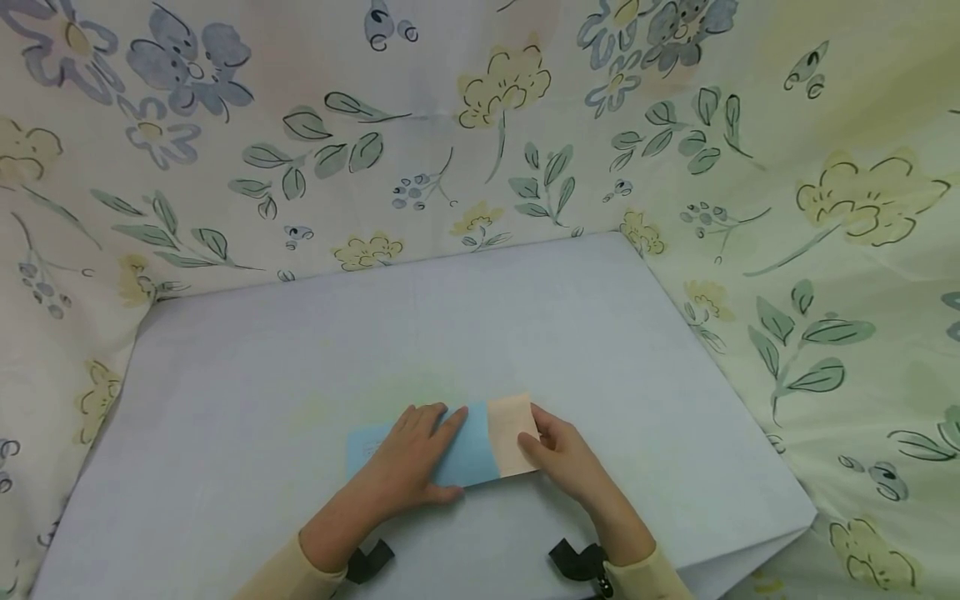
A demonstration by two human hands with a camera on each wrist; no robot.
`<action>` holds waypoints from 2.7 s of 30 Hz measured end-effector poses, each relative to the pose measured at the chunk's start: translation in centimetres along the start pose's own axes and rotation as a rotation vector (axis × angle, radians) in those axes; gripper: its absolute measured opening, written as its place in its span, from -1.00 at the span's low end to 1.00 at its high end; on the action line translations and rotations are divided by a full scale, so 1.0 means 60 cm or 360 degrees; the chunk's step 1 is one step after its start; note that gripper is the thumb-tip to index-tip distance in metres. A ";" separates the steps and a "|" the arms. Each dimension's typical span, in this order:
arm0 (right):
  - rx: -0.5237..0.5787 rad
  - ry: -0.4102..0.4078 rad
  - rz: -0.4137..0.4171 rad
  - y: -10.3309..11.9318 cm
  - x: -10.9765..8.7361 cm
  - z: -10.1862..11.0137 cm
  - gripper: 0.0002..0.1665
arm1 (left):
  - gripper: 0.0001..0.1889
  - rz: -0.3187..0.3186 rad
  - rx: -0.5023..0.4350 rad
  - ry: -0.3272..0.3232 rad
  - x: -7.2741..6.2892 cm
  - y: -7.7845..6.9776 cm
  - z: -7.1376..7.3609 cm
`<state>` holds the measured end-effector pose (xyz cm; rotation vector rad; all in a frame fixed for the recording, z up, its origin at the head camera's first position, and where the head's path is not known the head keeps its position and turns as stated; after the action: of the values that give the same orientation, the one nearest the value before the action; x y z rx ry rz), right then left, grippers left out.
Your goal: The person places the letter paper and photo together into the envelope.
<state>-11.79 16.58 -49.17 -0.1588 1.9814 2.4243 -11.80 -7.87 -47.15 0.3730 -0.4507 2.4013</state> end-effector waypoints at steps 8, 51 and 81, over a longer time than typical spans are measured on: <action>0.0035 0.0069 0.0045 0.003 -0.001 -0.007 -0.26 | 0.15 0.0007 -0.0002 0.0003 0.000 0.000 0.001; 0.0224 -0.0520 -0.0166 0.003 0.000 0.003 -0.78 | 0.13 -0.0002 0.0044 -0.0031 0.008 0.001 0.001; 0.0197 -0.0493 -0.0119 0.002 0.005 0.005 -0.76 | 0.14 -0.0052 -0.0055 -0.0104 0.012 -0.001 -0.001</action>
<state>-12.13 16.84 -49.03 0.1334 1.9386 2.1202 -12.31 -7.39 -46.88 0.4409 -0.5109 2.3522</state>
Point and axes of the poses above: each hand's wrist, its own x-axis towards the middle knuckle, its own z-axis out of the back of the hand, y = z × x, the point moved 3 cm from there along x, towards the middle knuckle, and after that the axes turned 14 degrees about -y, right-handed, at the moved point
